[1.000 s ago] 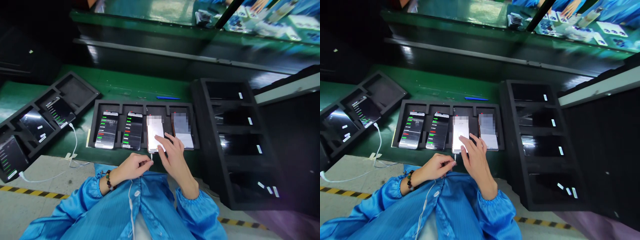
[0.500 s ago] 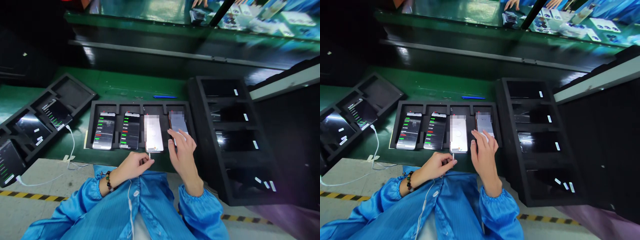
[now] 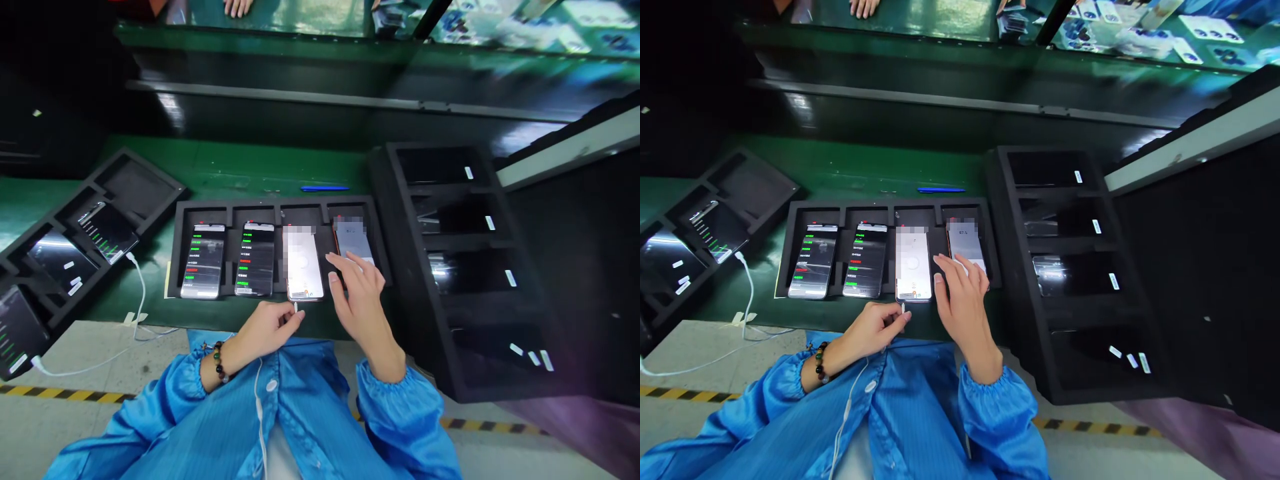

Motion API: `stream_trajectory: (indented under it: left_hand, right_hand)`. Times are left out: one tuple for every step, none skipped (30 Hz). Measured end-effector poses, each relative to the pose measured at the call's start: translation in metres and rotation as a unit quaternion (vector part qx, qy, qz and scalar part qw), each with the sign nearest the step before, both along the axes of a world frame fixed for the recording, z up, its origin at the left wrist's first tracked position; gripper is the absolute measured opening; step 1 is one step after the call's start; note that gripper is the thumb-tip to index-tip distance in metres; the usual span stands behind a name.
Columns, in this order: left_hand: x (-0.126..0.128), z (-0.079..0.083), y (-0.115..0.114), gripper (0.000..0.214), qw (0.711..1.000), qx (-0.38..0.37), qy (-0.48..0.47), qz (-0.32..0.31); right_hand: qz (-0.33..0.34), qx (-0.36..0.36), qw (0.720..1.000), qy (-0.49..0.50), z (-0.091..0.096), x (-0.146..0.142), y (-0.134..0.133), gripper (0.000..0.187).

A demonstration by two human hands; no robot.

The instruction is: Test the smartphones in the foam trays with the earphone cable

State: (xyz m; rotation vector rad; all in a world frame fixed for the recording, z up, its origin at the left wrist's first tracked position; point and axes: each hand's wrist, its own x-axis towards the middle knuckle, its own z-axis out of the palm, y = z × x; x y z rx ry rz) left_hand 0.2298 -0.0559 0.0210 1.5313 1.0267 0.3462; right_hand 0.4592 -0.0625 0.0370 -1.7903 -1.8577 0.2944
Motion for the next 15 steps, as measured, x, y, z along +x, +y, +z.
stream_trajectory:
  left_hand:
    - [0.001,0.001,0.000,0.046,1.000,-0.012,-0.001,0.002]
    - [0.001,0.001,0.001,0.047,1.000,-0.025,-0.001,0.005]
    - [0.002,0.002,0.001,0.048,0.999,-0.040,0.000,0.009]
    - [0.003,0.001,0.001,0.049,0.998,-0.055,0.000,0.014]
    - [0.003,0.001,0.001,0.050,0.997,-0.072,-0.001,0.019]
    - [0.004,0.000,0.001,0.052,0.996,-0.088,-0.004,0.022]
    - [0.004,0.000,0.001,0.054,0.994,-0.103,-0.005,0.024]
    - [0.005,-0.001,0.001,0.056,0.993,-0.114,-0.005,0.024]
    - [0.005,-0.001,0.001,0.057,0.992,-0.120,-0.003,0.024]
    - [0.005,-0.001,0.001,0.058,0.992,-0.120,0.001,0.025]
    - [0.005,-0.001,0.001,0.057,0.993,-0.115,0.006,0.026]
    - [0.005,0.000,0.000,0.057,0.994,-0.107,0.010,0.028]
    - [0.005,0.001,0.000,0.056,0.995,-0.098,0.013,0.029]
    - [0.005,0.001,0.000,0.054,0.996,-0.088,0.014,0.029]
    - [0.005,0.002,0.000,0.053,0.996,-0.079,0.015,0.029]
  right_hand:
    - [0.008,-0.005,1.000,0.000,0.001,0.000,0.006,0.040]
    - [0.016,-0.010,1.000,-0.003,0.003,0.000,0.015,0.041]
    - [0.025,-0.015,1.000,-0.007,0.004,0.000,0.026,0.043]
    - [0.034,-0.019,0.999,-0.013,0.005,0.000,0.038,0.044]
    - [0.045,-0.023,0.998,-0.021,0.006,0.000,0.052,0.044]
    - [0.057,-0.028,0.998,-0.029,0.007,-0.001,0.065,0.045]
    - [0.070,-0.035,0.996,-0.037,0.007,-0.001,0.078,0.046]
    - [0.080,-0.042,0.995,-0.043,0.008,-0.001,0.089,0.046]
    - [0.087,-0.048,0.994,-0.047,0.008,-0.002,0.098,0.046]
    - [0.090,-0.050,0.994,-0.048,0.008,-0.003,0.104,0.046]
    - [0.089,-0.047,0.994,-0.047,0.008,-0.003,0.106,0.046]
    - [0.086,-0.037,0.995,-0.041,0.008,-0.003,0.106,0.046]
    - [0.080,-0.024,0.996,-0.032,0.007,-0.002,0.103,0.045]
    - [0.071,-0.007,0.997,-0.020,0.007,0.000,0.097,0.044]
    - [0.058,0.010,0.998,-0.007,0.007,0.003,0.090,0.043]
